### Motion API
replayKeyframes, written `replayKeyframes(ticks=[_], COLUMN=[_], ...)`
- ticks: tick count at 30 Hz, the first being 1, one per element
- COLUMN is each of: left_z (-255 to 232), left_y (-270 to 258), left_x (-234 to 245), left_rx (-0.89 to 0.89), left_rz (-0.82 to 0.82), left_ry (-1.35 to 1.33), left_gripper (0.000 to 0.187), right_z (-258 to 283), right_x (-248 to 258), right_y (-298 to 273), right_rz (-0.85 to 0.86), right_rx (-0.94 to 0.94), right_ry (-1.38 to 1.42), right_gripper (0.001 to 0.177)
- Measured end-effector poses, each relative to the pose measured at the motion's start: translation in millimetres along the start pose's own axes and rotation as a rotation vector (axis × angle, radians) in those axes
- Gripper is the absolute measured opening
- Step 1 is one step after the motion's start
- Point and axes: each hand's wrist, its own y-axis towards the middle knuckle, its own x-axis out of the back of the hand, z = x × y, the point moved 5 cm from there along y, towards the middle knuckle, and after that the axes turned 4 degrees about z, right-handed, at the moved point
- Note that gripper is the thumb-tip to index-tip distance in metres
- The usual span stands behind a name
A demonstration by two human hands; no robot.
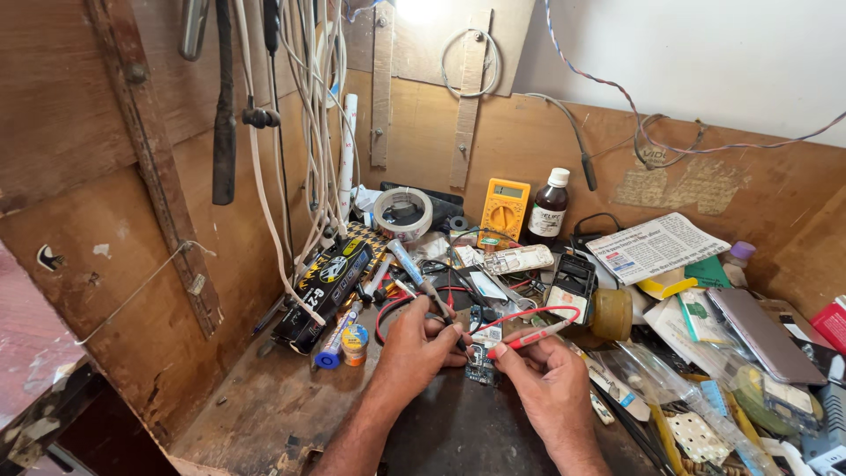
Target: The person uses a multimeter to test a small circuit board, then uses a hot air gun to apply heat to the same board. The person handles the board and tools directly on a cluttered workbench.
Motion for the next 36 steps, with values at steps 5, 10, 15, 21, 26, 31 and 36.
replayKeyframes(ticks=[5,10,15,21,26,31,36], left_z=[-20.4,-23.4,-13.5,-9.2,-4.2,-3.4,-6.1], left_y=[-5.9,-8.6,-2.9,-0.1,0.2,0.5,-0.6], left_x=[-4.3,-15.1,-16.2,-10.7,-13.4,-14.8,-15.9], left_rx=[-0.180,-0.187,-0.101,-0.145,-0.130,-0.138,-0.131], left_rz=[-0.033,0.018,0.009,0.018,0.047,0.074,0.094], left_ry=[0.005,0.019,-0.029,-0.090,-0.038,-0.055,-0.034], left_gripper=[0.018,0.019,0.019,0.019,0.018,0.017,0.017], right_z=[9.4,9.1,11.6,18.6,21.1,19.3,18.8], right_x=[-1.9,-4.5,-0.8,-1.1,-2.1,-0.3,0.1], right_y=[-4.7,-3.9,-3.4,-4.0,-4.1,-3.7,-3.4], right_rz=[-0.020,0.018,-0.013,-0.014,-0.004,-0.023,-0.016], right_rx=[0.108,0.113,0.093,0.057,0.100,0.091,0.109], right_ry=[0.003,-0.045,0.030,0.068,0.044,0.026,0.022], right_gripper=[0.023,0.024,0.022,0.022,0.021,0.021,0.019])
